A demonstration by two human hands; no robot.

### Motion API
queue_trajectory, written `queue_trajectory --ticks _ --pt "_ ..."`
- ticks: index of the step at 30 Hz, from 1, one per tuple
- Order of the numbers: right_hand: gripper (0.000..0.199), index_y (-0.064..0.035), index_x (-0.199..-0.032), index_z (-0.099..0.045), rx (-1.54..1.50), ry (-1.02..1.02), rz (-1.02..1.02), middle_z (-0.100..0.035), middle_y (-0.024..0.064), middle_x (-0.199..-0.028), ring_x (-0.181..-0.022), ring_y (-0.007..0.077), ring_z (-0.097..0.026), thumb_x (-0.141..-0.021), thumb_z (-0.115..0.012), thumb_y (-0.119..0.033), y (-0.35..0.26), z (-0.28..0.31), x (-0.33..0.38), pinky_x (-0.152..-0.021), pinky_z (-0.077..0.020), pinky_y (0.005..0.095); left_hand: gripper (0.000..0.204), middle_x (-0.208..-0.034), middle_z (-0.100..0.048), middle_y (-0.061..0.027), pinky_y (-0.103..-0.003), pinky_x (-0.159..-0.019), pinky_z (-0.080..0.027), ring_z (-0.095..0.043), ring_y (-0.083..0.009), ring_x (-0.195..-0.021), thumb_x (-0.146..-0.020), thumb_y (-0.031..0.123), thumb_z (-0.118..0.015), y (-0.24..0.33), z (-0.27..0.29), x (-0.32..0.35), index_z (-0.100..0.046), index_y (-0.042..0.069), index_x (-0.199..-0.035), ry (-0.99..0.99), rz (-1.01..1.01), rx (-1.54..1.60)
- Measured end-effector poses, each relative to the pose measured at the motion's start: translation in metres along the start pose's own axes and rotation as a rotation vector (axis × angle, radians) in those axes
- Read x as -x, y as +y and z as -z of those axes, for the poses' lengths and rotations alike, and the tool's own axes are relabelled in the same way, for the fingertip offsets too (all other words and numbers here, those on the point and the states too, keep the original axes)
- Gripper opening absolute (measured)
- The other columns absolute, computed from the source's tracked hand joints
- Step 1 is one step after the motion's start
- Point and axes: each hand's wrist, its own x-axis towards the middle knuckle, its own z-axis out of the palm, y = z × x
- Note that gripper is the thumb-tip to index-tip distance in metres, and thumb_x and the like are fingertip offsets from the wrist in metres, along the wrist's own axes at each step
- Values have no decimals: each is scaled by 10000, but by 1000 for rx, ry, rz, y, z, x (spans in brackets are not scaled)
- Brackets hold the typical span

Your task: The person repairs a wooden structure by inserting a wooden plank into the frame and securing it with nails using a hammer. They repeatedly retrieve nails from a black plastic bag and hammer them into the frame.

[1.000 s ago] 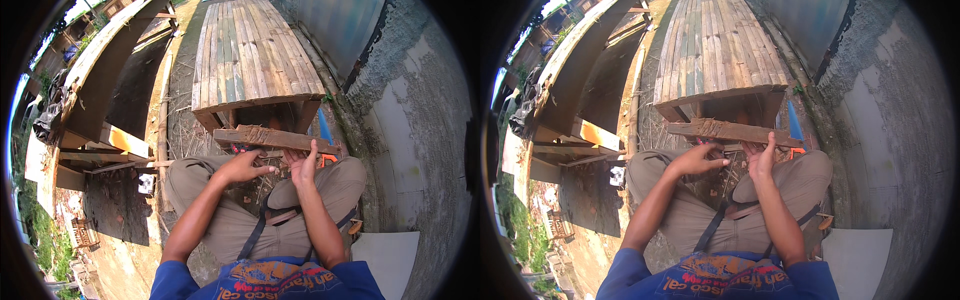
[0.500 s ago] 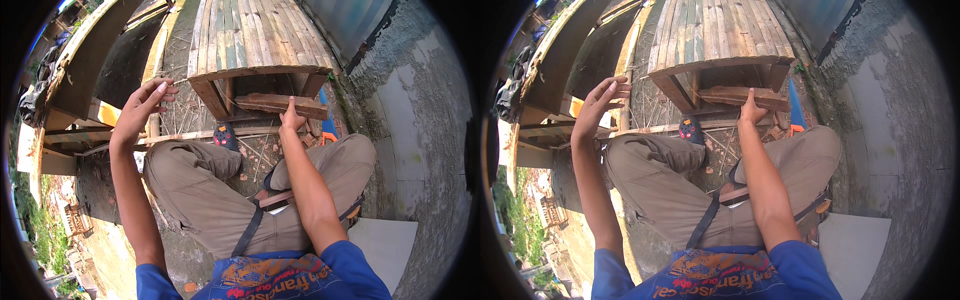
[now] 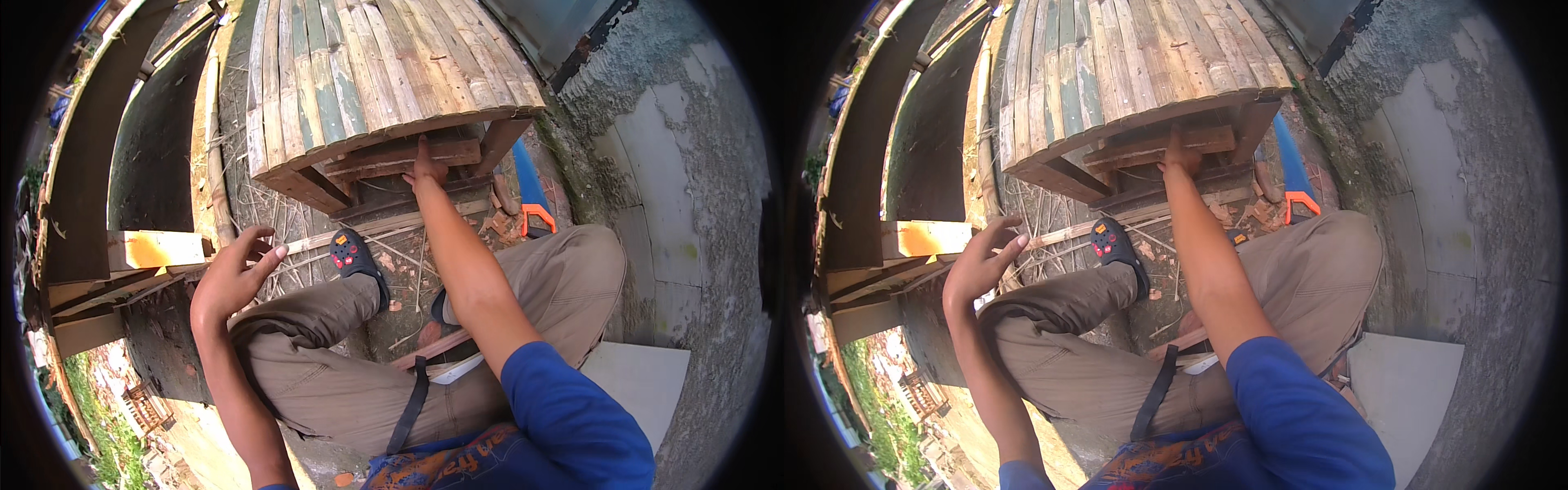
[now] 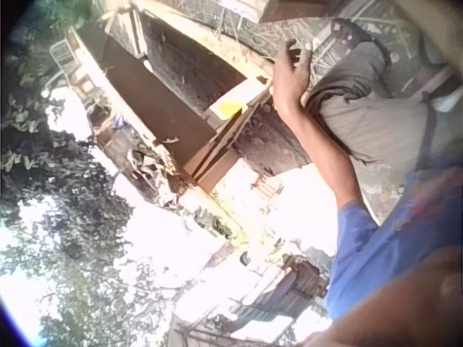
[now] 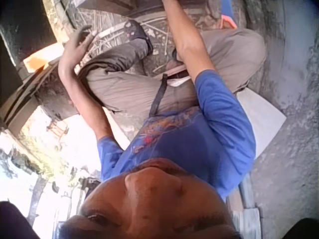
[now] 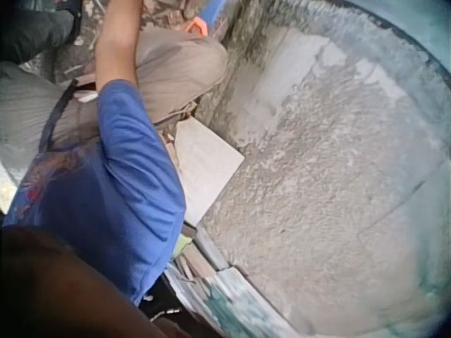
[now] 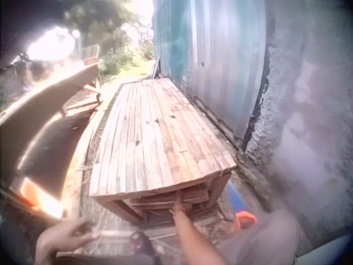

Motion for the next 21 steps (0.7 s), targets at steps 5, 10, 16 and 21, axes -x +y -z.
queue_trajectory --ticks 5,10,16,21 --pt "630 58 -1213 -595 -11 -99 -51 -696 218 -1017 -779 320 -735 -909 -761 -468 0 -15 -62 -693 -654 452 453 -1027 -729 -165 -339 -782 -542 -692 -203 -912 -1001 313 -685 16 -6 -1 -591 3 -1317 17 20 81" --pt "485 38 -1113 -651 160 -209 57 -718 205 -964 -771 286 -740 -940 -725 -409 -12 -11 -97 -689 -620 423 445 -1018 -733 -133 -341 -773 -534 -692 -201 -891 -986 294 -698 32 -9 6 -595 13 -1314 -6 -2 3" --pt "416 -8 -934 -742 1357 -678 871 -739 194 -842 -819 284 -737 -906 -727 -422 -21 52 -103 -738 -552 420 484 -1031 -729 -128 -351 -783 -528 -692 -207 -902 -976 313 -708 52 -12 9 -584 27 -1347 -33 -89 28" --pt "438 3 -1008 -734 1452 -643 948 -740 221 -967 -858 373 -723 -944 -653 -423 -47 97 -52 -806 -553 471 478 -1022 -720 -131 -352 -789 -546 -685 -199 -928 -994 321 -693 40 -18 18 -581 12 -1341 -52 -195 46"
